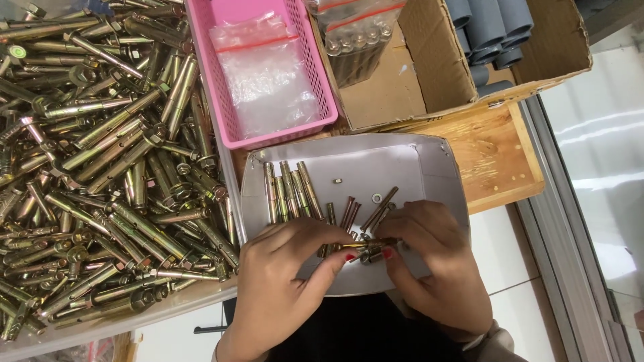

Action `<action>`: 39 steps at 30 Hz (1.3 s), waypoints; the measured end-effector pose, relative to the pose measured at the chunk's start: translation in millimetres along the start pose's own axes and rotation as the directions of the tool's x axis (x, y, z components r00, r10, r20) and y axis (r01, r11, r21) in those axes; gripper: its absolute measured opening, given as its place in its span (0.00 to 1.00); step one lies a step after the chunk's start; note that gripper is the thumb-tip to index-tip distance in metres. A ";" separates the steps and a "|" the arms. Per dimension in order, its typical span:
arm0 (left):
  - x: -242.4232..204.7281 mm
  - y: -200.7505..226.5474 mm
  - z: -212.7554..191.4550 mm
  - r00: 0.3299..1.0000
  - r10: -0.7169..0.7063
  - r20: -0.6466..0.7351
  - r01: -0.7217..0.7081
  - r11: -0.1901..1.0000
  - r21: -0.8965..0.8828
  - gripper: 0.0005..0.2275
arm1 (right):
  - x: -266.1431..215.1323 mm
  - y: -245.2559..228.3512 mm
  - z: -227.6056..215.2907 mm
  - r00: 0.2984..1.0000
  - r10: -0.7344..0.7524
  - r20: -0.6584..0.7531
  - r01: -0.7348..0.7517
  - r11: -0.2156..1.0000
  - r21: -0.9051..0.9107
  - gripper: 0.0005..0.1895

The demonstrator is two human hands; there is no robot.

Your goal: The person sorts brass-colored metal fasteners from a large plastic bin into a white tray, then transfers them into small plastic bags. The person handles the fasteners by hand, arranging them in the tray before bagging them.

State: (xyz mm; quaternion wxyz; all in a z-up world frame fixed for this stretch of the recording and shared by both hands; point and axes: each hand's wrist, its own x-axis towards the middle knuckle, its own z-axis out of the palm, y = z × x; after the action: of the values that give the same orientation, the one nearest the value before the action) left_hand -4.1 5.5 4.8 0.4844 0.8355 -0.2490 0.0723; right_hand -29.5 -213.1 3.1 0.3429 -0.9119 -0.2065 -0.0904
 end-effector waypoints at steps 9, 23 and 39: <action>-2.3 3.6 5.9 0.965 -0.075 -0.250 0.034 0.986 -0.166 0.05 | 6.5 -5.8 1.7 0.986 0.133 -0.096 -0.127 0.989 0.069 0.08; 4.1 -2.4 2.3 0.994 0.056 0.098 -0.067 0.992 0.105 0.04 | 6.2 -2.7 5.0 0.996 0.051 -0.069 -0.056 0.996 -0.074 0.14; -3.5 1.2 -0.1 0.931 0.190 -0.311 -0.270 0.932 -0.240 0.07 | -5.6 -13.3 10.4 0.938 0.128 -0.323 -0.094 0.989 0.117 0.07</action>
State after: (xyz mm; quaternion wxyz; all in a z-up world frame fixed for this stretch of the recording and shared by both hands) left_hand -7.7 6.3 4.5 0.6156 0.7047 -0.2821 0.2117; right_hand -40.1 -199.0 1.4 0.4221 -0.8759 -0.0987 -0.2117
